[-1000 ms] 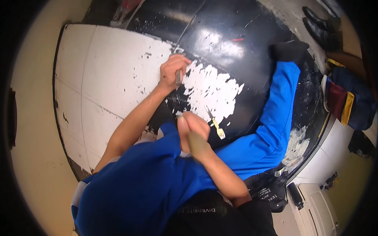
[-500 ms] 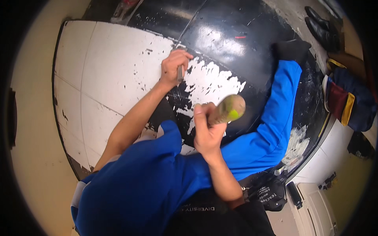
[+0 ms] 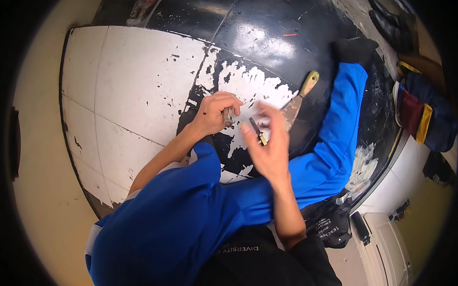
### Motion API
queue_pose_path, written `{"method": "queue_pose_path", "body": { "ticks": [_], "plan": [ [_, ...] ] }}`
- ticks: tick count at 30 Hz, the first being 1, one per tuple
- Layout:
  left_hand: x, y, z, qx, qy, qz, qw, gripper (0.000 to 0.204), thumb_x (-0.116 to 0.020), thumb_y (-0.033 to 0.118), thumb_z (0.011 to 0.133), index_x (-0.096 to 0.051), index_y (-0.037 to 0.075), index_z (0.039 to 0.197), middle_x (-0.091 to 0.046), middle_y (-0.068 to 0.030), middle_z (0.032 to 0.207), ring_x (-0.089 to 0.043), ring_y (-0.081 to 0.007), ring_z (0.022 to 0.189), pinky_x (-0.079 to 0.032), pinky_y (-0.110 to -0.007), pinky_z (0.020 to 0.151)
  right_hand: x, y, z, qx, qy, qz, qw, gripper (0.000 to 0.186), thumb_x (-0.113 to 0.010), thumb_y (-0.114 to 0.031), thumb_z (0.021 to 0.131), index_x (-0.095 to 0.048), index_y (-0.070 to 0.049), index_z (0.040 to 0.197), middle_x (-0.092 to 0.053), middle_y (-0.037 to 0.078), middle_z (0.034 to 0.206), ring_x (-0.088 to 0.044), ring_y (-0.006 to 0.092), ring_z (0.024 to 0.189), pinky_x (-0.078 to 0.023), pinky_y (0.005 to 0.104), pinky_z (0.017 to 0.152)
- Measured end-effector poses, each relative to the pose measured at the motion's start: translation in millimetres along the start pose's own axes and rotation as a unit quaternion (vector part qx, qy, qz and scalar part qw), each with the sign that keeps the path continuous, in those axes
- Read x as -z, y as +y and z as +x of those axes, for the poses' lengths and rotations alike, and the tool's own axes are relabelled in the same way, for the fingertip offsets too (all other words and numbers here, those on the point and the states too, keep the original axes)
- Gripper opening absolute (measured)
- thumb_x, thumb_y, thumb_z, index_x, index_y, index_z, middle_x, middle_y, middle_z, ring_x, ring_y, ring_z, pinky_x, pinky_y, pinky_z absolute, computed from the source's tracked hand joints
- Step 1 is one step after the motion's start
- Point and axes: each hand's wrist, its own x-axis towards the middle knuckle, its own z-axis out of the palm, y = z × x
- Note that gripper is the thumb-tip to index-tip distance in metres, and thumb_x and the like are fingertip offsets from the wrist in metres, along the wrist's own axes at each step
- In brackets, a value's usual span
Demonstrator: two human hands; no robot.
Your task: The person scrapes pieces of white material off a black floor using a putty knife and a fork.
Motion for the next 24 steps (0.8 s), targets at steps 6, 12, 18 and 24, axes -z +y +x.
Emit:
{"method": "queue_pose_path", "body": {
  "ticks": [6,12,18,24],
  "plan": [
    [-9,17,12,-0.073,-0.102,0.066,0.990,0.008,-0.071,0.009,0.071,-0.064,0.007,0.076,-0.065,-0.0074,0.071,-0.065,-0.0316,0.072,-0.048,-0.041,0.072,-8,-4,-20,-0.109,-0.064,0.004,0.992,0.034,-0.077,-0.016,0.093,-0.055,0.000,0.114,-0.062,0.008,0.064,-0.060,0.0157,0.055,-0.046,0.0313,0.052],
    [-10,12,10,0.012,-0.008,0.003,1.000,0.015,-0.059,-0.004,0.074,-0.069,0.007,0.077,-0.069,-0.0083,0.073,-0.066,-0.0265,0.066,-0.051,-0.035,0.067,14,60,-46,-0.090,-0.038,-0.227,0.969,0.032,-0.083,-0.016,0.084,-0.063,0.001,0.104,-0.063,0.019,0.101,-0.066,0.0321,0.091,-0.053,0.0428,0.078],
    [7,-5,35,0.038,0.064,0.047,0.996,0.020,-0.054,-0.009,0.081,-0.070,0.002,0.075,-0.073,-0.0078,0.079,-0.072,-0.0192,0.077,-0.054,-0.030,0.071,-5,97,-64,-0.100,-0.033,-0.269,0.957,0.024,-0.077,-0.012,0.089,-0.059,0.002,0.098,-0.057,0.020,0.099,-0.061,0.0427,0.088,-0.051,0.0498,0.079],
    [20,-15,62,0.020,0.068,-0.025,0.997,0.024,-0.050,-0.017,0.079,-0.064,0.000,0.069,-0.072,-0.0088,0.078,-0.074,-0.0240,0.088,-0.056,-0.033,0.080,2,58,-49,-0.335,-0.107,0.092,0.931,0.019,-0.066,-0.016,0.102,-0.053,-0.001,0.106,-0.065,0.011,0.085,-0.063,0.0183,0.068,-0.049,0.0340,0.059]
  ]
}}
